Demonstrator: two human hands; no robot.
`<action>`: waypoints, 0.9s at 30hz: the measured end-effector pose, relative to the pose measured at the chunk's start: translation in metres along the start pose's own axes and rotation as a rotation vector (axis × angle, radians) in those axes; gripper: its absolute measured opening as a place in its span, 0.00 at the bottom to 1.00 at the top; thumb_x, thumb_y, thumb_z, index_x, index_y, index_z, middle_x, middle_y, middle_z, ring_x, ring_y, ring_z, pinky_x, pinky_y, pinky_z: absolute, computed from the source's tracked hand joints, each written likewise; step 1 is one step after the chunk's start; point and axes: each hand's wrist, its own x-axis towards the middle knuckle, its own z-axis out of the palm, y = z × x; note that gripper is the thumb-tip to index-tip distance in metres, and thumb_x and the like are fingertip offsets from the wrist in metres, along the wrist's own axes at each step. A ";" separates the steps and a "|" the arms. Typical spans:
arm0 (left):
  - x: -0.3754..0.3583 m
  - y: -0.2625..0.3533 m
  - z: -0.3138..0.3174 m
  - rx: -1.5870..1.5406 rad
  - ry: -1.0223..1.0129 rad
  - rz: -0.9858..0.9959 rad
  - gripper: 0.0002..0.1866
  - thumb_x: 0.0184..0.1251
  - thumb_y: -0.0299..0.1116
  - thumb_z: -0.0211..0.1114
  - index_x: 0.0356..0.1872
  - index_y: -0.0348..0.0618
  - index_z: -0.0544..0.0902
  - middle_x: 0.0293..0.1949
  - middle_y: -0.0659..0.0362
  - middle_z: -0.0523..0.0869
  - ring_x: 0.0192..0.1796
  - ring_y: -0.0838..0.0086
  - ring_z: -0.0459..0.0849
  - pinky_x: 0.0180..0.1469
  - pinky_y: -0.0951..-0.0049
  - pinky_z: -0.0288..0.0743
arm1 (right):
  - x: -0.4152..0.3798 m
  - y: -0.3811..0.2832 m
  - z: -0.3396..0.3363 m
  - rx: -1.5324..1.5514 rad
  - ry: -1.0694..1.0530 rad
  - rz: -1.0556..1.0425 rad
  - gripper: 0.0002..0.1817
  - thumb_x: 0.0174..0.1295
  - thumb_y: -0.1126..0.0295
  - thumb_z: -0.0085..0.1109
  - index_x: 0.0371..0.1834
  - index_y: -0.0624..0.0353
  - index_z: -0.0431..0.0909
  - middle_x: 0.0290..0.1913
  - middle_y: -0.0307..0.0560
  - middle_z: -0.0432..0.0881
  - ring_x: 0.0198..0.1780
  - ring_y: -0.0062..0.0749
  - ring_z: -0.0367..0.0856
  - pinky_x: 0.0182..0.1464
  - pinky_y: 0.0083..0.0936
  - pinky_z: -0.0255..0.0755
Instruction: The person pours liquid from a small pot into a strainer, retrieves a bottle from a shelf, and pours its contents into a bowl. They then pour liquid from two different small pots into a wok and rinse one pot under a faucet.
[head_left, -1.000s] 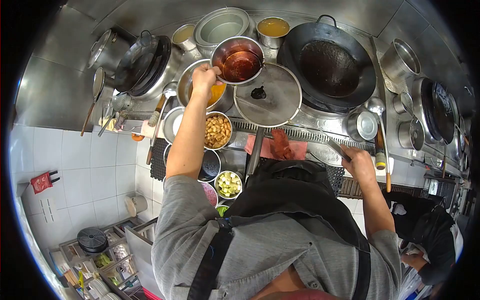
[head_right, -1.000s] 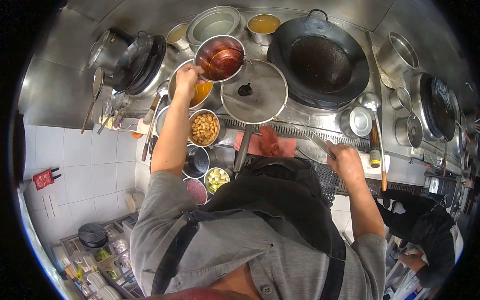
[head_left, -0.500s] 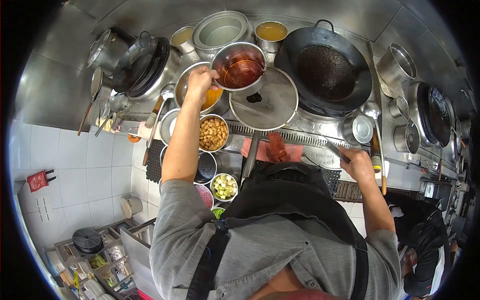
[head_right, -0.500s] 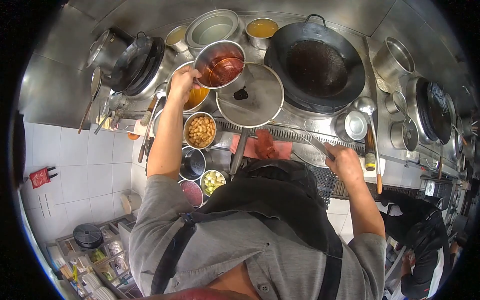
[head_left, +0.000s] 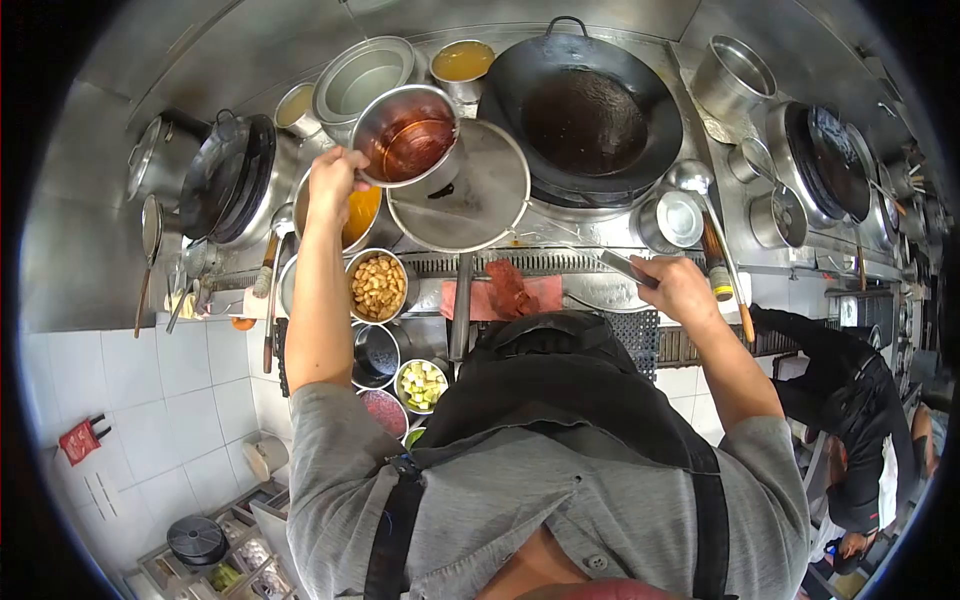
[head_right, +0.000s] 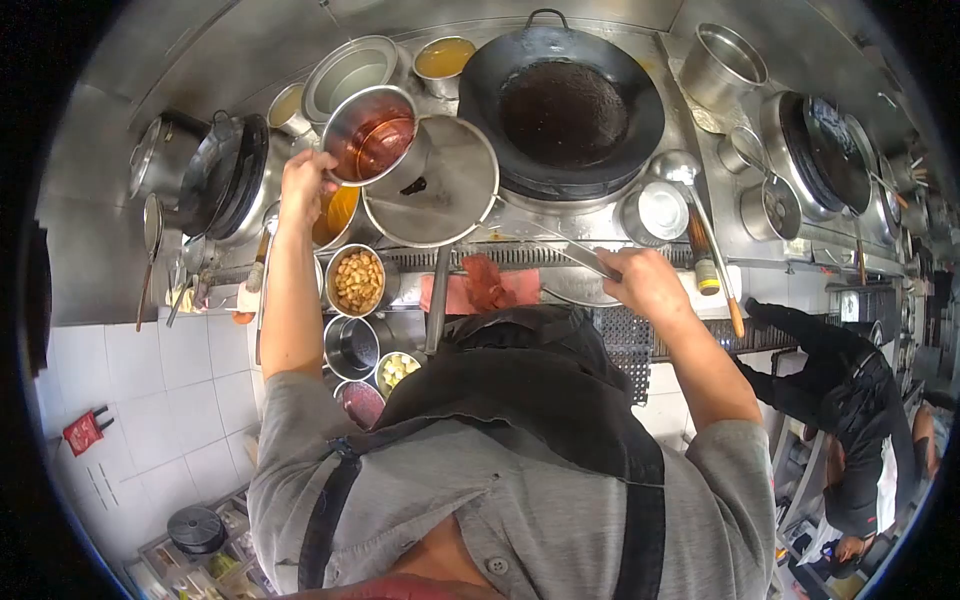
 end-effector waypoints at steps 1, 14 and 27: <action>0.001 0.008 0.004 0.005 0.004 0.019 0.03 0.54 0.24 0.59 0.25 0.36 0.79 0.23 0.58 0.80 0.19 0.75 0.77 0.20 0.80 0.73 | 0.001 0.001 -0.005 0.003 0.026 0.005 0.22 0.42 0.74 0.66 0.46 0.61 0.83 0.30 0.55 0.83 0.33 0.48 0.83 0.39 0.38 0.77; 0.050 0.112 0.138 -0.105 -0.133 0.155 0.04 0.54 0.21 0.61 0.28 0.29 0.78 0.24 0.49 0.83 0.19 0.69 0.82 0.20 0.78 0.78 | 0.016 0.069 -0.093 -0.027 0.214 0.226 0.23 0.45 0.74 0.64 0.49 0.63 0.81 0.38 0.59 0.83 0.39 0.49 0.84 0.44 0.34 0.76; 0.046 0.040 0.234 -0.049 -0.046 -0.033 0.03 0.54 0.22 0.61 0.26 0.32 0.78 0.23 0.51 0.81 0.20 0.67 0.82 0.22 0.76 0.77 | 0.028 0.203 -0.150 -0.620 0.093 0.240 0.18 0.50 0.73 0.60 0.47 0.57 0.77 0.35 0.54 0.82 0.35 0.53 0.83 0.39 0.44 0.78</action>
